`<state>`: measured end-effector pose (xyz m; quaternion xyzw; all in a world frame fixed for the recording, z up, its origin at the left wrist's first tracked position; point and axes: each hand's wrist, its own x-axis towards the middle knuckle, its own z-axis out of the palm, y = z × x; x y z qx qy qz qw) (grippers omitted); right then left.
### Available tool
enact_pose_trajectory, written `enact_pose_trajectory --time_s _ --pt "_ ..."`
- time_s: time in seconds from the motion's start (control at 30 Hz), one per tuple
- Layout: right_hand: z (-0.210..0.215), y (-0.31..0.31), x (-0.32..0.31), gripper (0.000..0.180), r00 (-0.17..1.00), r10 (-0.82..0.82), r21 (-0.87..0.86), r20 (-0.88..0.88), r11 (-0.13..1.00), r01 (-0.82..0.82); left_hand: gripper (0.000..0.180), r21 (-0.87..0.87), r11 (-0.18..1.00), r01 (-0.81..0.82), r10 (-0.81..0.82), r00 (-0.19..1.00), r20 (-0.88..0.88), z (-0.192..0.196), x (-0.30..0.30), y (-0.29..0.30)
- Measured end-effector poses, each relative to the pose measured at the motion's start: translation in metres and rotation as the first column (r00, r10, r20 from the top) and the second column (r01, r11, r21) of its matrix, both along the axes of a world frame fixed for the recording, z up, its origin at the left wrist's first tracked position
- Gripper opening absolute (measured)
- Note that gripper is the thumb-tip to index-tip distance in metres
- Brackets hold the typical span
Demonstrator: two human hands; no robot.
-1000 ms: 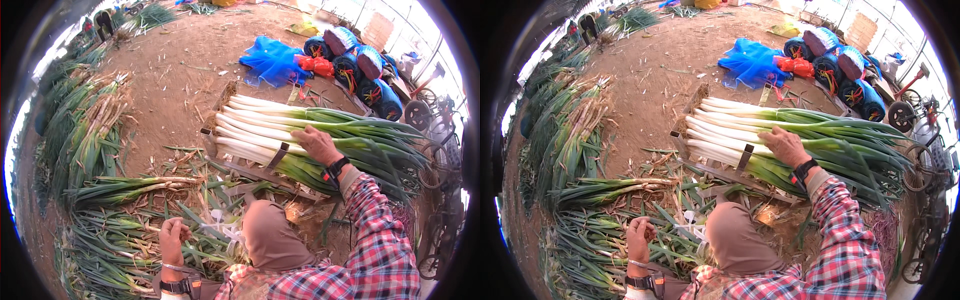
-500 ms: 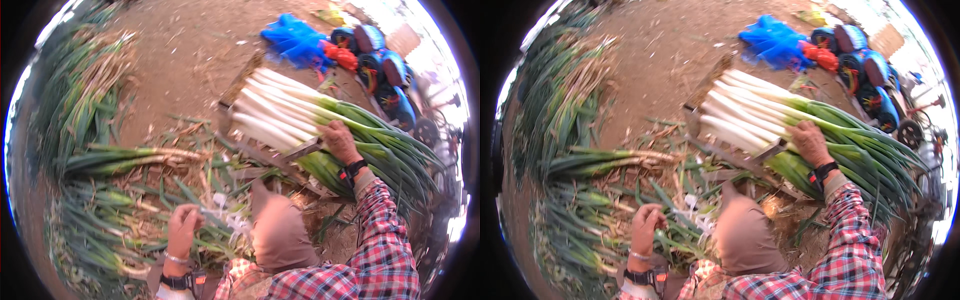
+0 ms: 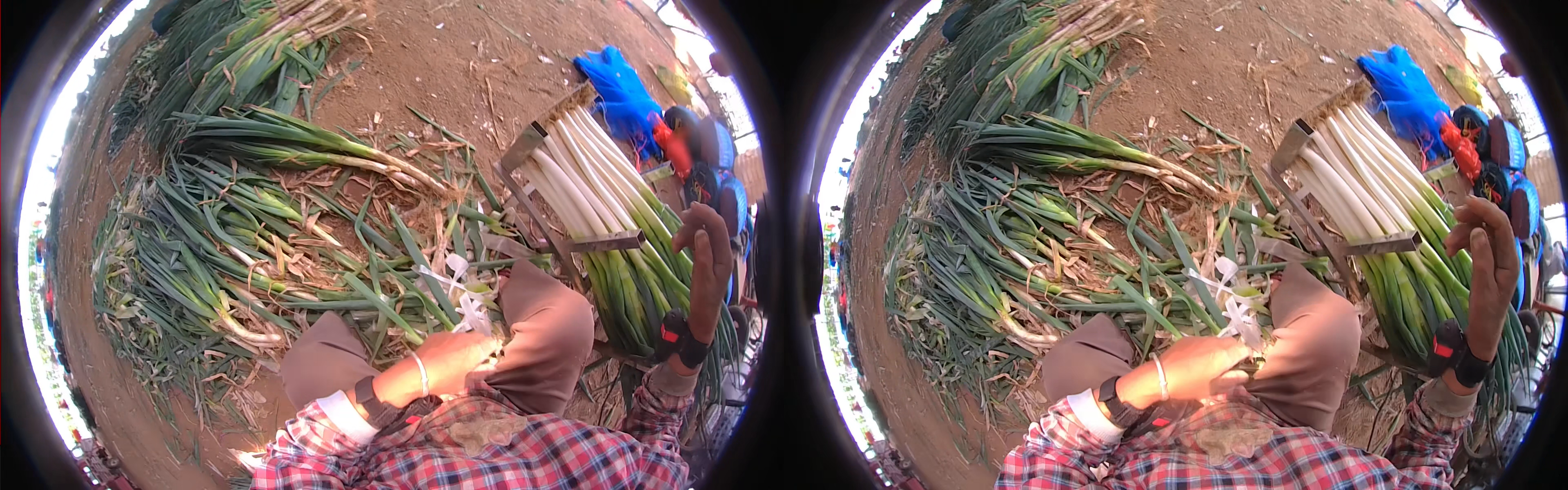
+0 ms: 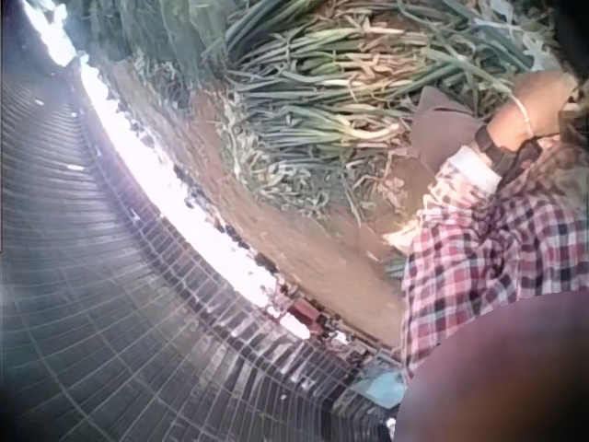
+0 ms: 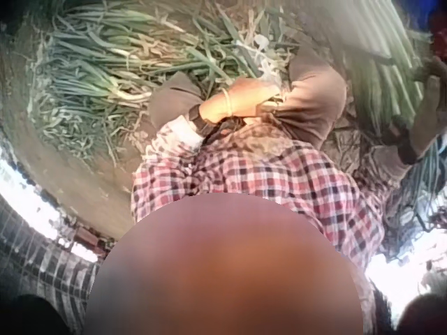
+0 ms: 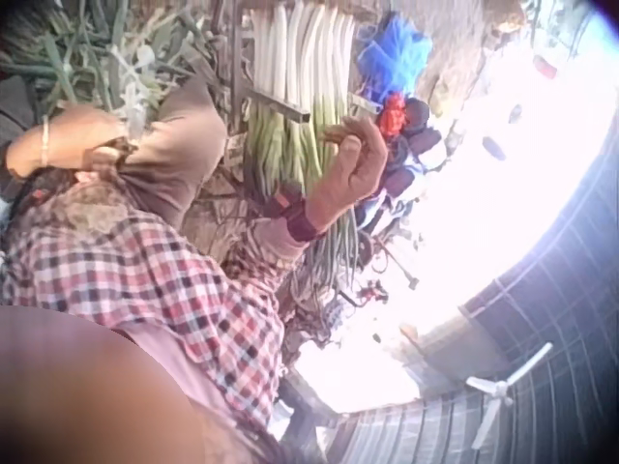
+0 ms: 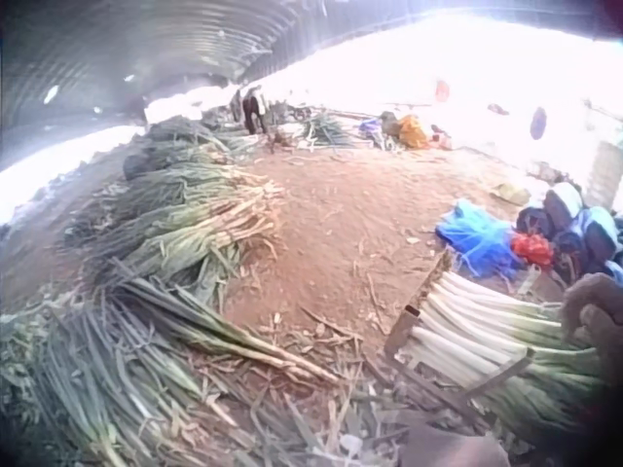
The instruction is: The recorder is cleaning and bundling leeks in an agricultural setting.
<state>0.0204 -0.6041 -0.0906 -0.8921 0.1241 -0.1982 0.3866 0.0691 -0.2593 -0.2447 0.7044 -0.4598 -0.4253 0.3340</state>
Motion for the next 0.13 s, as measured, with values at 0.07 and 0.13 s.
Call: enact_pose_trajectory --time_s 0.07,0.13 --pt "0.019 0.057 0.032 0.028 0.949 0.312 0.224 -0.045 0.929 -0.295 0.031 -0.081 0.996 -0.027 0.028 1.000 0.008 0.001 -0.001 0.013" --pt "0.027 0.088 0.066 0.029 0.881 0.465 0.332 -0.088 0.848 -0.414 0.039 -0.287 0.947 -0.143 0.084 0.975 -0.207 0.015 0.001 0.027"
